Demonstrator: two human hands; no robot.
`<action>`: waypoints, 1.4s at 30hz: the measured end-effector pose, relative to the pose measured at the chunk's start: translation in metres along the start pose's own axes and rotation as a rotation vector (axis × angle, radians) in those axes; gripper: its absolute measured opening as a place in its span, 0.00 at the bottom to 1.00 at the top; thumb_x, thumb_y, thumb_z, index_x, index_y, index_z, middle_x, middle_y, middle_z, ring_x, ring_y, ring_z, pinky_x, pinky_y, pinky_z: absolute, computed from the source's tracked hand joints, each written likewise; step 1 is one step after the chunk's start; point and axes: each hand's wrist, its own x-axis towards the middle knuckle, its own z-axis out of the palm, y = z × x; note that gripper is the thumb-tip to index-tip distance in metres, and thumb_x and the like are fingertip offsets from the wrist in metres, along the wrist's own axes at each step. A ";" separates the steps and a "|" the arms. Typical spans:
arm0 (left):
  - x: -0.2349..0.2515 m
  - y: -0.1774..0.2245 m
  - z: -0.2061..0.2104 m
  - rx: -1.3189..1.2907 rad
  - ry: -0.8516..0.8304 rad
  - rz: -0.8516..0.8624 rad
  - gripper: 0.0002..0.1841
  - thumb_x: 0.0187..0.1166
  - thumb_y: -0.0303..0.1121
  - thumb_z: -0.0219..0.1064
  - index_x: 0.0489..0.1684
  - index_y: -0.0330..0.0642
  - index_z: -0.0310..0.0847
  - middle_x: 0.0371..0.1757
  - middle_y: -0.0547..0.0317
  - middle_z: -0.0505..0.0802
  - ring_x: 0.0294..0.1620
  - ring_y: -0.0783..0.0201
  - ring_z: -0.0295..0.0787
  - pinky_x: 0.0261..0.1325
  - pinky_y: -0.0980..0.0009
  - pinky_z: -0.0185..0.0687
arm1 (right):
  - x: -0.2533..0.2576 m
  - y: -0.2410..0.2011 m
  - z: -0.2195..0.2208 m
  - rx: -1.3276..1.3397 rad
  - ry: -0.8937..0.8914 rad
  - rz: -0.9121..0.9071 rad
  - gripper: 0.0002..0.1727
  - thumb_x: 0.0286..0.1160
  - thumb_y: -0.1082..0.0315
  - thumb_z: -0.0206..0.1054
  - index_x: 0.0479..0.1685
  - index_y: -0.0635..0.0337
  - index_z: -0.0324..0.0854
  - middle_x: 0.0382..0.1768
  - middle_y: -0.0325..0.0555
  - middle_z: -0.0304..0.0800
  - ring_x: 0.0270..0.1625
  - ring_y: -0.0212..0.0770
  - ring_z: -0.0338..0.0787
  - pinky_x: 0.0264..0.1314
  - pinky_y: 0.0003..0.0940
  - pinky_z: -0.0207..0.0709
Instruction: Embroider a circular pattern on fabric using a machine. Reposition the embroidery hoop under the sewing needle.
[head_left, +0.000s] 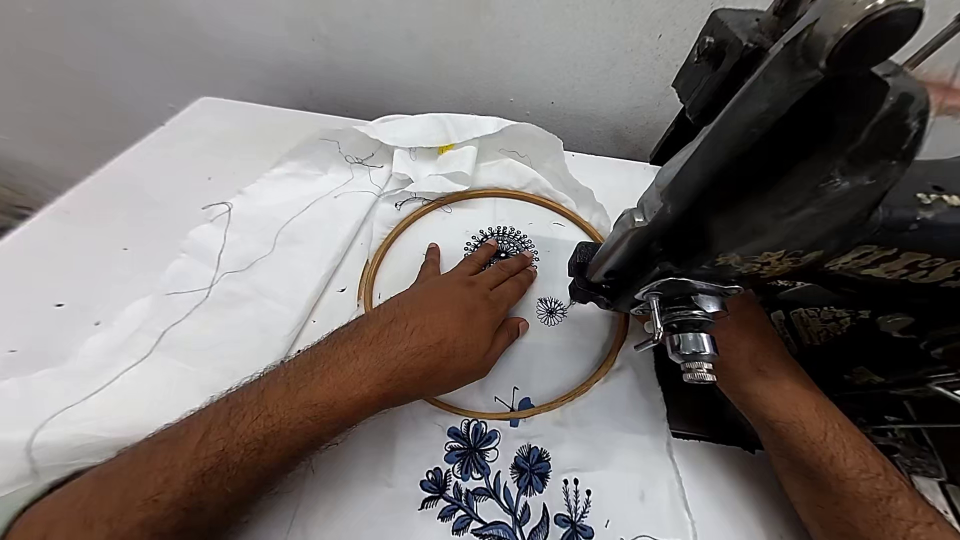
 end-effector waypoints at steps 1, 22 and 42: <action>-0.001 -0.001 0.000 0.005 0.002 0.000 0.31 0.93 0.52 0.42 0.93 0.51 0.61 0.94 0.65 0.64 0.95 0.50 0.53 0.81 0.21 0.47 | 0.000 0.003 0.001 0.003 -0.001 -0.011 0.12 0.67 0.65 0.71 0.42 0.64 0.84 0.33 0.45 0.85 0.36 0.30 0.84 0.42 0.29 0.78; 0.004 0.001 0.004 -0.017 0.034 0.025 0.31 0.93 0.51 0.42 0.92 0.50 0.63 0.93 0.64 0.65 0.95 0.49 0.53 0.82 0.20 0.45 | 0.004 -0.002 0.000 0.014 0.041 -0.010 0.09 0.70 0.68 0.71 0.44 0.64 0.84 0.38 0.48 0.86 0.44 0.32 0.85 0.49 0.31 0.77; 0.008 -0.008 0.004 -0.034 0.009 0.020 0.32 0.93 0.53 0.40 0.93 0.49 0.61 0.94 0.64 0.63 0.95 0.49 0.51 0.82 0.20 0.42 | -0.002 0.001 0.003 0.101 0.034 0.050 0.10 0.67 0.67 0.70 0.45 0.60 0.82 0.34 0.36 0.82 0.38 0.17 0.81 0.43 0.15 0.73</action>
